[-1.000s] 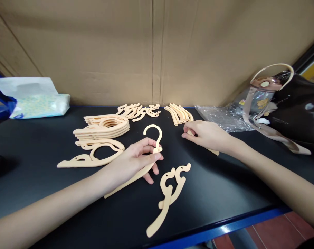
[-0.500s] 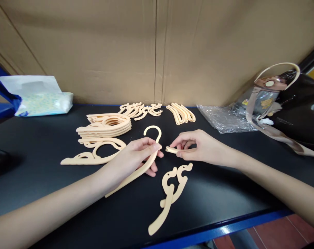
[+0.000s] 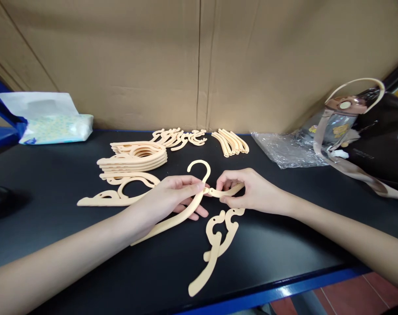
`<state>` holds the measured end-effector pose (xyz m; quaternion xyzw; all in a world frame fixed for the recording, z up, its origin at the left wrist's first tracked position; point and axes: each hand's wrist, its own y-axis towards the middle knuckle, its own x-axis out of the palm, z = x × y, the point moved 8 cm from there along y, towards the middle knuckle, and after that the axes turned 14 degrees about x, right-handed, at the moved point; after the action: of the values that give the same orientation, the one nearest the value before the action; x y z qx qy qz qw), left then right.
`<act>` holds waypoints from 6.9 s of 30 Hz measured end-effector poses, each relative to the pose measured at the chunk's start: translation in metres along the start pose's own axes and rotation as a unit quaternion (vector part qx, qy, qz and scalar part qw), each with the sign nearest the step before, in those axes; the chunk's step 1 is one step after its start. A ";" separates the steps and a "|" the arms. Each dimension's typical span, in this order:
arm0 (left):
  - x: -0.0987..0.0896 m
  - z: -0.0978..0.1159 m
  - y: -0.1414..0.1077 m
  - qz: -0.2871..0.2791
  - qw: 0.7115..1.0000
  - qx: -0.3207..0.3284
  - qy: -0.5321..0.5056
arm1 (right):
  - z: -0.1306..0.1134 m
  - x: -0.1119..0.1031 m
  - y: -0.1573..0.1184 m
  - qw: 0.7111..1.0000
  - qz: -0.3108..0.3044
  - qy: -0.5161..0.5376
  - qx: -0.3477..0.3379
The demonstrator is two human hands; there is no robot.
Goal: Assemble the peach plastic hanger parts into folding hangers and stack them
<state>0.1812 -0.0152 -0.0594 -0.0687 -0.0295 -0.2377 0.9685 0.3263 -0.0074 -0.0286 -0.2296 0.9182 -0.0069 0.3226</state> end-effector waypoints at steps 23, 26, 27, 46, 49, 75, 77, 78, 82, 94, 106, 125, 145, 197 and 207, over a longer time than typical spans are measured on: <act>0.005 0.004 0.001 -0.037 0.999 0.004 -0.001 | 0.000 -0.002 0.004 0.998 -0.043 0.040 -0.005; 0.006 0.004 0.002 -0.043 0.999 0.006 0.001 | 0.000 -0.001 0.003 0.999 -0.040 0.019 -0.011; 0.006 0.004 0.002 -0.045 0.999 0.007 0.003 | -0.001 -0.001 0.003 0.999 -0.037 0.014 -0.013; 0.008 0.008 0.004 -0.027 0.998 0.040 0.026 | 0.008 0.005 0.005 0.993 -0.066 0.095 0.029; 0.006 0.007 0.004 -0.021 0.999 0.041 0.028 | 0.008 0.005 0.005 0.994 -0.058 0.088 0.030; 0.001 0.008 0.007 -0.012 0.992 0.067 0.102 | 0.001 -0.003 0.001 0.998 0.033 0.055 0.020; 0.000 0.008 0.006 -0.006 0.990 0.079 0.121 | 0.005 -0.010 0.004 0.997 0.059 0.045 0.013; 0.000 0.008 0.006 -0.004 0.988 0.083 0.131 | 0.008 -0.015 0.006 0.996 0.075 0.043 0.010; -0.001 0.012 0.002 0.004 0.975 0.109 0.193 | 0.021 -0.040 0.012 0.985 0.171 -0.012 0.027; 0.001 0.029 -0.006 0.010 0.870 0.222 0.440 | 0.024 -0.054 0.013 0.968 0.221 -0.110 0.034; 0.007 0.027 -0.008 -0.029 0.853 0.249 0.458 | 0.026 -0.060 0.014 0.950 0.250 -0.180 0.052; 0.008 0.026 -0.012 -0.028 0.858 0.244 0.452 | 0.017 -0.053 0.010 0.935 0.238 -0.260 0.046; 0.011 0.028 -0.011 -0.037 0.847 0.257 0.464 | 0.014 -0.050 0.012 0.939 0.227 -0.259 0.009; 0.013 0.033 -0.016 -0.036 0.855 0.289 0.429 | -0.030 0.019 -0.016 0.897 0.110 -0.343 -0.256; 0.041 0.057 -0.044 0.009 0.602 0.446 0.663 | -0.028 0.008 -0.018 0.983 0.092 -0.099 -0.128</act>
<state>0.1955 -0.0639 0.0057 0.5476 0.5189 -0.1668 0.6349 0.3114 -0.0303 -0.0079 -0.1833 0.8923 0.1628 0.3792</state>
